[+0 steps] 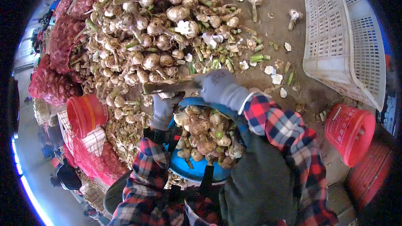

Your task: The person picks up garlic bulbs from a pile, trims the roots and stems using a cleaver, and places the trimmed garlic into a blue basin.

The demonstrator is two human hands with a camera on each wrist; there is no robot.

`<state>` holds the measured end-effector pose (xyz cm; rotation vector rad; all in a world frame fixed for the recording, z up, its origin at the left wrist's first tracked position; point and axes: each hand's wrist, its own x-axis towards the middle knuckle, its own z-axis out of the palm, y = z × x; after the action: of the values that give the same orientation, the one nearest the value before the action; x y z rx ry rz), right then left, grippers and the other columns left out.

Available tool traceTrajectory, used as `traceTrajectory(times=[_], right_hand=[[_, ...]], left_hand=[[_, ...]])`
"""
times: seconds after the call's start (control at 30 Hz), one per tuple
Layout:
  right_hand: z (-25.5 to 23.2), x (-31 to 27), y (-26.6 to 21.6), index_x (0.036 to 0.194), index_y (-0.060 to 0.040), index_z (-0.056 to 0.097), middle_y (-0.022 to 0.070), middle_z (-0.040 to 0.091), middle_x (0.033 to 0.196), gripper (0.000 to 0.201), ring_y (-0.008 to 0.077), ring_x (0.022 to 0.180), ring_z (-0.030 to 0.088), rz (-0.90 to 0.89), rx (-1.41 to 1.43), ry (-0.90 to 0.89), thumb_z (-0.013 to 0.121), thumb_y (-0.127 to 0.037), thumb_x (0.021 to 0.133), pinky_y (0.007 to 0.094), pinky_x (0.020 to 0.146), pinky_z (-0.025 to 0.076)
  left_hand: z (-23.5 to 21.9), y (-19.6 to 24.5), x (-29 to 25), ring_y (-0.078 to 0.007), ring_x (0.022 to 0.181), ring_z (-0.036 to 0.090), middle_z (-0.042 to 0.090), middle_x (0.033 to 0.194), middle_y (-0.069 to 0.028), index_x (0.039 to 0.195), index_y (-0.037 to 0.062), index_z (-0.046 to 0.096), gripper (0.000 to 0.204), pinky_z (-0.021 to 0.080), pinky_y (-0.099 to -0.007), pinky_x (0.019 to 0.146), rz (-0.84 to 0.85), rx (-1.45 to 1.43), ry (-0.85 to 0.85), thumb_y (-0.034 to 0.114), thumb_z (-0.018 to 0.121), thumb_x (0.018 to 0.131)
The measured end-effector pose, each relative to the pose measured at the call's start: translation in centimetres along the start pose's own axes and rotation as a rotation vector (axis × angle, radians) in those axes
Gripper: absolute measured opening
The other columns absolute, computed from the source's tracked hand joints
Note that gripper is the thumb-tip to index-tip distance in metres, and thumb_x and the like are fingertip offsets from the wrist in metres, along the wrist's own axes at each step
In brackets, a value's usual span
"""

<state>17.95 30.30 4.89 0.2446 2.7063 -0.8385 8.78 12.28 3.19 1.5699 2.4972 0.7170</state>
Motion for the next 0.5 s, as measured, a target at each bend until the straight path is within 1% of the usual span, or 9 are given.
traceTrajectory(times=[0.07, 0.1, 0.17, 0.2, 0.27, 0.3, 0.37, 0.47, 0.5], right_hand=[[0.9, 1.1, 2.9, 0.095, -0.0150, 0.055, 0.0125, 0.060, 0.080, 0.027, 0.0277, 0.076, 0.058, 0.125, -0.030, -0.067, 0.046, -0.027, 0.072, 0.0365, 0.071, 0.045], [0.9, 0.9, 3.9, 0.097, -0.0147, 0.055, 0.0127, 0.060, 0.081, 0.028, 0.0278, 0.078, 0.058, 0.265, -0.050, -0.134, 0.046, -0.028, 0.074, 0.0361, 0.073, 0.045], [0.3, 0.5, 4.3, 0.096, -0.0087, 0.056, 0.0135, 0.060, 0.082, 0.033, 0.0248, 0.079, 0.058, 0.368, 0.098, -0.164, 0.048, -0.033, 0.076, 0.0321, 0.073, 0.044], [-0.3, -0.2, 3.7, 0.094, -0.0059, 0.057, 0.0119, 0.060, 0.081, 0.036, 0.0215, 0.078, 0.057, 0.429, 0.360, -0.081, 0.050, -0.036, 0.075, 0.0303, 0.072, 0.044], [-0.4, 0.1, 3.1, 0.088, 0.0013, 0.059, 0.0060, 0.059, 0.079, 0.041, 0.0114, 0.073, 0.053, 0.421, 1.042, 0.015, 0.056, -0.037, 0.073, 0.0245, 0.067, 0.042], [0.4, 0.5, 3.2, 0.088, 0.0013, 0.059, 0.0060, 0.059, 0.079, 0.041, 0.0114, 0.073, 0.053, 0.422, 1.040, 0.018, 0.056, -0.037, 0.073, 0.0245, 0.067, 0.042], [0.7, 1.3, 3.1, 0.089, 0.0013, 0.059, 0.0026, 0.059, 0.079, 0.036, 0.0088, 0.071, 0.051, 0.172, 1.602, -0.007, 0.057, -0.031, 0.074, 0.0219, 0.067, 0.041], [-0.7, 0.8, 3.0, 0.089, 0.0001, 0.059, 0.0003, 0.059, 0.078, 0.031, 0.0076, 0.069, 0.051, 0.175, 1.486, 0.150, 0.059, -0.026, 0.072, 0.0203, 0.065, 0.040], [-0.9, 0.5, 2.8, 0.090, -0.0005, 0.059, -0.0003, 0.058, 0.078, 0.030, 0.0074, 0.069, 0.050, 0.200, 1.452, 0.265, 0.060, -0.025, 0.072, 0.0211, 0.065, 0.040]], left_hand=[[-0.7, 1.5, 0.6, -0.0126, 0.073, 0.056, 0.059, 0.082, -0.0062, 0.087, 0.0010, 0.055, 0.034, 0.045, -0.0248, 0.064, -0.574, -0.686, 0.089, 0.007, 0.071, 0.057], [-0.2, 0.6, 0.1, -0.0126, 0.073, 0.056, 0.059, 0.082, -0.0062, 0.087, 0.0010, 0.055, 0.034, 0.045, -0.0248, 0.064, -0.572, -0.686, 0.076, 0.007, 0.071, 0.057], [1.0, -2.1, -1.0, -0.0120, 0.074, 0.056, 0.059, 0.082, -0.0051, 0.089, 0.0013, 0.053, 0.034, 0.045, -0.0245, 0.066, -0.021, -0.206, 0.089, 0.008, 0.070, 0.060], [-1.0, 1.8, 1.5, -0.0161, 0.072, 0.057, 0.059, 0.079, -0.0061, 0.092, 0.0016, 0.051, 0.041, 0.046, -0.0264, 0.066, -0.531, -0.708, 0.093, 0.011, 0.071, 0.058], [0.1, 2.4, 2.9, -0.0243, 0.080, 0.055, 0.054, 0.087, -0.0123, 0.100, 0.0025, 0.044, 0.050, 0.044, -0.0311, 0.070, -0.330, -0.508, -0.026, 0.014, 0.069, 0.058], [0.3, 3.5, 3.8, -0.0265, 0.084, 0.053, 0.052, 0.091, -0.0148, 0.102, 0.0029, 0.042, 0.053, 0.044, -0.0326, 0.072, -0.285, -0.518, -0.051, 0.015, 0.068, 0.058], [-0.6, 4.0, 4.9, -0.0266, 0.092, 0.048, 0.046, 0.099, -0.0176, 0.105, 0.0035, 0.039, 0.054, 0.043, -0.0340, 0.073, -0.163, -0.239, -0.122, 0.014, 0.066, 0.060], [-1.4, 4.0, 5.3, -0.0264, 0.091, 0.047, 0.047, 0.098, -0.0158, 0.104, 0.0048, 0.046, 0.042, 0.044, -0.0365, 0.073, -0.054, -0.057, 0.255, 0.005, 0.058, 0.063], [0.0, 3.0, 4.3, -0.0240, 0.092, 0.048, 0.050, 0.098, -0.0113, 0.103, 0.0032, 0.048, 0.035, 0.044, -0.0349, 0.074, -0.254, -0.376, 0.371, 0.003, 0.054, 0.068]])
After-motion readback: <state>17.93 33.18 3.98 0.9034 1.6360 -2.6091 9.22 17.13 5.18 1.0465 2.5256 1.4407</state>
